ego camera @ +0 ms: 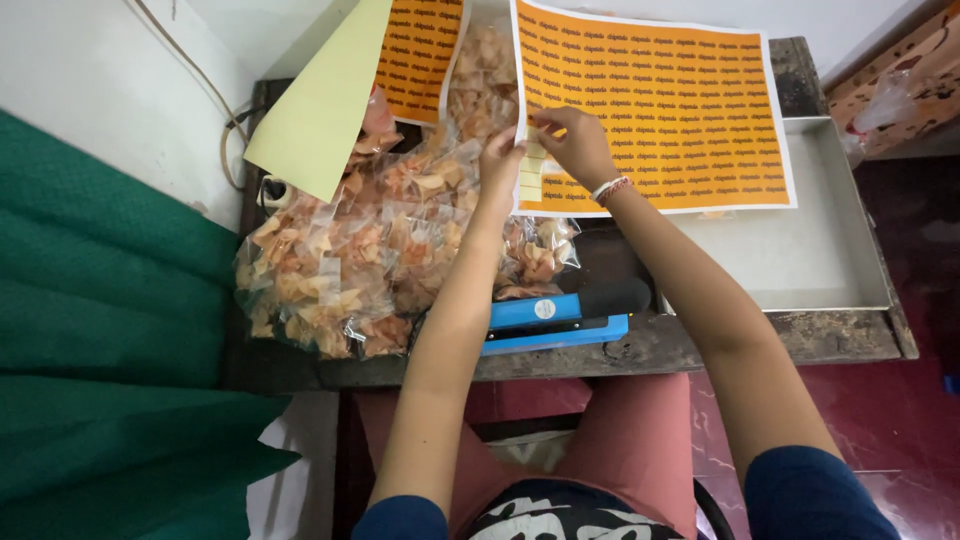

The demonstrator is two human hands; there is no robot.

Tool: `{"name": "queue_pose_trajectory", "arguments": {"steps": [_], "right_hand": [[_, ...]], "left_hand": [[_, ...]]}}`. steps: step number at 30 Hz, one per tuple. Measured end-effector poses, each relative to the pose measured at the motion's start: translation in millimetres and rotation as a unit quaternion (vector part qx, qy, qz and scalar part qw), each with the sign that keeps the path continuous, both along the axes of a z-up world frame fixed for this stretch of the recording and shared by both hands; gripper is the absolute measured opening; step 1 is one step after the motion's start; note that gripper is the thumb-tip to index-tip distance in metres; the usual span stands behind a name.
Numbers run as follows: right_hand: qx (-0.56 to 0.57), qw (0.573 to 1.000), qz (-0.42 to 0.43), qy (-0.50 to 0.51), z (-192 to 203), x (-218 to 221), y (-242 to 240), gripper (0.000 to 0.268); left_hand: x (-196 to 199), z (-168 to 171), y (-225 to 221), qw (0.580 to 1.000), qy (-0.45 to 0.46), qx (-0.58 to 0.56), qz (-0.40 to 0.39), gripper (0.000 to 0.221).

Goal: The person peels a sticker from a sheet and applies it to a small plastic bag containing snack chips. They process multiple bags one by one, applying a label to each bag before placing it into a metal tray.

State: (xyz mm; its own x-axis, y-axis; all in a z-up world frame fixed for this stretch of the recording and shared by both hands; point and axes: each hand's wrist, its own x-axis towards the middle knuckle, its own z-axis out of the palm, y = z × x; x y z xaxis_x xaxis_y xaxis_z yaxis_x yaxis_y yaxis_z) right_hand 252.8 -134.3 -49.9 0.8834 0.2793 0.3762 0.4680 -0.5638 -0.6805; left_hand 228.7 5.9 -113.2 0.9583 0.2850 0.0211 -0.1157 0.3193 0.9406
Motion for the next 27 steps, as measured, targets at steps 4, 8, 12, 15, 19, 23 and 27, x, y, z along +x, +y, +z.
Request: {"name": "queue_pose_trajectory", "arguments": {"steps": [4, 8, 12, 15, 19, 23, 27], "right_hand": [[0.002, 1.000, 0.003, -0.001, 7, -3, -2, 0.029], [-0.020, 1.000, 0.010, 0.005, 12, -4, -3, 0.024], [-0.036, 0.999, 0.015, 0.003, 19, -8, -2, 0.017], [-0.056, 0.998, 0.018, -0.013, 18, -5, -2, 0.017], [-0.074, 0.997, 0.023, -0.023, 17, -3, -3, 0.014], [-0.086, 0.996, 0.028, 0.000, 24, -2, -2, 0.015], [-0.119, 0.992, 0.010, -0.044, -5, 27, -7, 0.013]], "left_hand": [[-5, 8, -1, 1.000, 0.015, 0.013, 0.012, 0.047], [2, -4, 0, 1.000, 0.010, 0.004, 0.008, 0.044], [2, -5, -1, 1.000, 0.003, 0.017, 0.008, 0.041], [17, -23, 3, 1.000, -0.003, 0.022, 0.007, 0.040], [14, -19, 4, 0.999, 0.002, 0.038, 0.013, 0.037], [12, -14, 2, 0.999, 0.001, 0.041, 0.015, 0.037], [-8, 43, 11, 0.992, 0.121, 0.012, -0.046, 0.036]]}}
